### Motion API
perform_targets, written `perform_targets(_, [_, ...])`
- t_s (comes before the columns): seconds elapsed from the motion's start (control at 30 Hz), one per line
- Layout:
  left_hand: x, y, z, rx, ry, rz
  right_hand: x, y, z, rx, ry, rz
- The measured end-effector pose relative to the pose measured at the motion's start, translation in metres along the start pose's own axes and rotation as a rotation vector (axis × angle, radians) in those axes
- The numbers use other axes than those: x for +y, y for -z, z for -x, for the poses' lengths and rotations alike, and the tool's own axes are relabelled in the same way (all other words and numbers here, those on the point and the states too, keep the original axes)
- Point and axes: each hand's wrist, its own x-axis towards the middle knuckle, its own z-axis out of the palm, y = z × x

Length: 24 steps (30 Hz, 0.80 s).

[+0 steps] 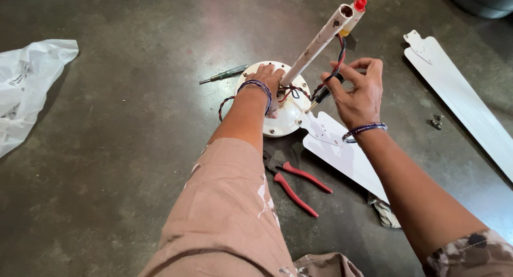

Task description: The person applies lubricant to the ceiling fan motor, uses a screwdriver to tighten screws on the fan blade bracket, and wipes the fan blades with a cloth. The person handles the fan motor, blades, and tools on the floor.

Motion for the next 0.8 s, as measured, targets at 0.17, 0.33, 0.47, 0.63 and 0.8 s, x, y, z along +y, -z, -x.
perform_targets(0.17, [0.001,0.0,0.0,-0.009,0.006,0.013,-0.007,-0.001,-0.003,0.002,-0.077,0.014])
perform_targets(0.33, [0.002,0.002,0.001,-0.026,0.017,0.008,-0.014,0.004,0.0,-0.029,0.082,-0.061])
perform_targets(0.47, [0.004,0.003,0.002,-0.034,0.023,-0.001,-0.02,0.006,-0.003,-0.095,0.079,-0.022])
perform_targets(0.63, [0.003,0.004,0.002,-0.029,0.014,0.01,-0.025,0.004,-0.005,-0.071,0.185,0.009])
perform_targets(0.8, [0.002,0.004,0.002,-0.025,0.008,0.006,-0.024,0.003,-0.006,-0.048,0.036,-0.002])
